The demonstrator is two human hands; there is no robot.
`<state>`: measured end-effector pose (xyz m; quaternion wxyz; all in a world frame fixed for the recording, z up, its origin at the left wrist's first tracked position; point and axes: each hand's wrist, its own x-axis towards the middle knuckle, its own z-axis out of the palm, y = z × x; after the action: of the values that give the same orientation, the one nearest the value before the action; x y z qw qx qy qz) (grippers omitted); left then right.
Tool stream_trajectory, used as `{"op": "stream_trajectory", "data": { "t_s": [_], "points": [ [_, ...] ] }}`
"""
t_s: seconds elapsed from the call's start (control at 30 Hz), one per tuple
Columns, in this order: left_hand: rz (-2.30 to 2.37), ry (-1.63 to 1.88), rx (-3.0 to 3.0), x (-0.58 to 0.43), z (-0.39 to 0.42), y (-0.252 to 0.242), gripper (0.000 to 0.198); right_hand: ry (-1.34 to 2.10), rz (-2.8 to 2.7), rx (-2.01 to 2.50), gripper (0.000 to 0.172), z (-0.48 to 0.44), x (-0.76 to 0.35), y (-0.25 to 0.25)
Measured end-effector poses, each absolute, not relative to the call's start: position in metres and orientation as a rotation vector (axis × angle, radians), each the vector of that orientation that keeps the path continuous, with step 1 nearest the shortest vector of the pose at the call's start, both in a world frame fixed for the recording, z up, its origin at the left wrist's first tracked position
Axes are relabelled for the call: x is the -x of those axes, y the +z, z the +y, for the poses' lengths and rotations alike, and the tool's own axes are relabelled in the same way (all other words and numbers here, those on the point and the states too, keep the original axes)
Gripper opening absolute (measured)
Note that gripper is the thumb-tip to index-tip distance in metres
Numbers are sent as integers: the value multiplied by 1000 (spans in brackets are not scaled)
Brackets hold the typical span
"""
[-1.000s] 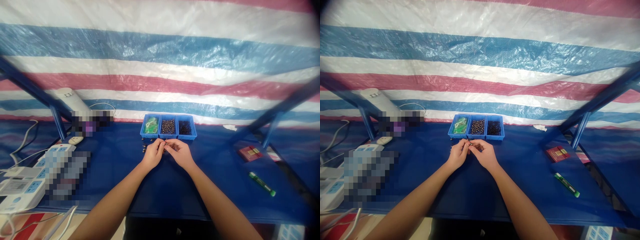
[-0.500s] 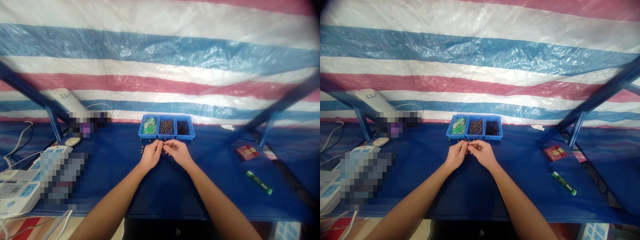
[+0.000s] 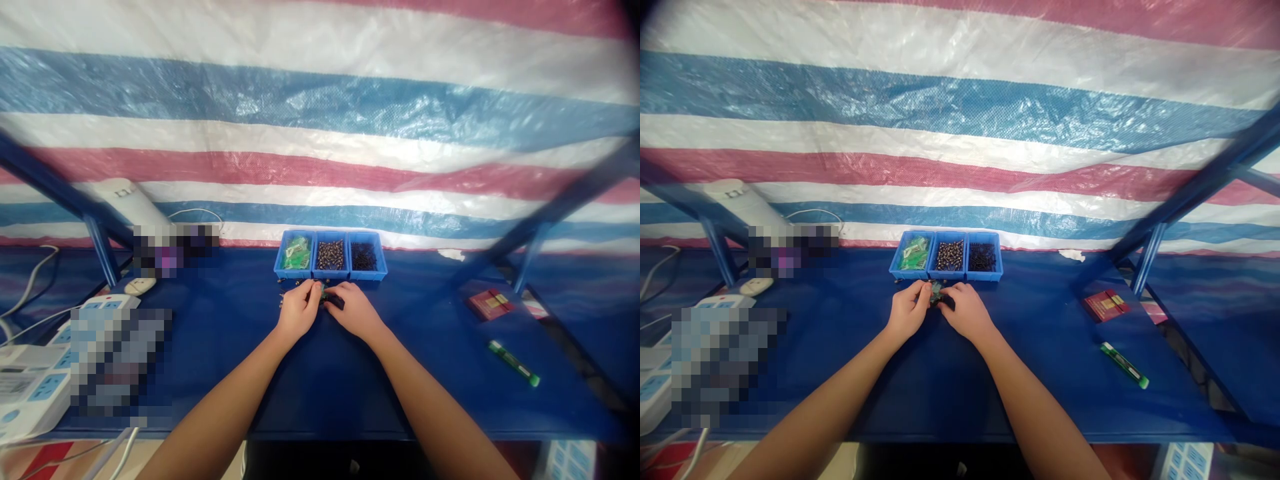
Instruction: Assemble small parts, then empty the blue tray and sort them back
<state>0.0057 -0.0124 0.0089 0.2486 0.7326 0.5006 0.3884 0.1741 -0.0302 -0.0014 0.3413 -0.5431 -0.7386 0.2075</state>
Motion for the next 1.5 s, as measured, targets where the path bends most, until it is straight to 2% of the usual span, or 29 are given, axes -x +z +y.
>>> {"op": "stream_trajectory", "data": {
  "t_s": [0.1,0.37,0.5,0.63,0.77,1.03,1.17,1.33,1.5],
  "points": [
    [1360,1043,-2003,-6,-12,9,35,470,-2009,1444,22,-31,-173,-4],
    [1335,1030,-2018,-7,-12,9,36,350,-2038,1481,3,-30,-169,-6],
    [1323,1033,-1998,-7,-12,8,34,462,-1930,1442,12,-27,-170,-6],
    [1318,1048,-1932,-6,-10,7,24,681,-1588,1364,15,-25,-171,-3],
    [1248,1004,-1949,-7,-9,7,26,823,-1374,1236,18,-26,-169,4],
    [1241,949,-2017,-8,-10,7,25,889,-1400,1162,17,-32,-164,11],
    [1277,964,-1999,-7,-10,7,27,847,-1452,1133,25,-35,-162,13],
    [1277,976,-1950,-7,-11,10,32,736,-1519,1168,15,-36,-163,16],
    [1196,993,-1937,-8,-13,12,27,738,-1506,1168,16,-36,-164,16]
  ]
}}
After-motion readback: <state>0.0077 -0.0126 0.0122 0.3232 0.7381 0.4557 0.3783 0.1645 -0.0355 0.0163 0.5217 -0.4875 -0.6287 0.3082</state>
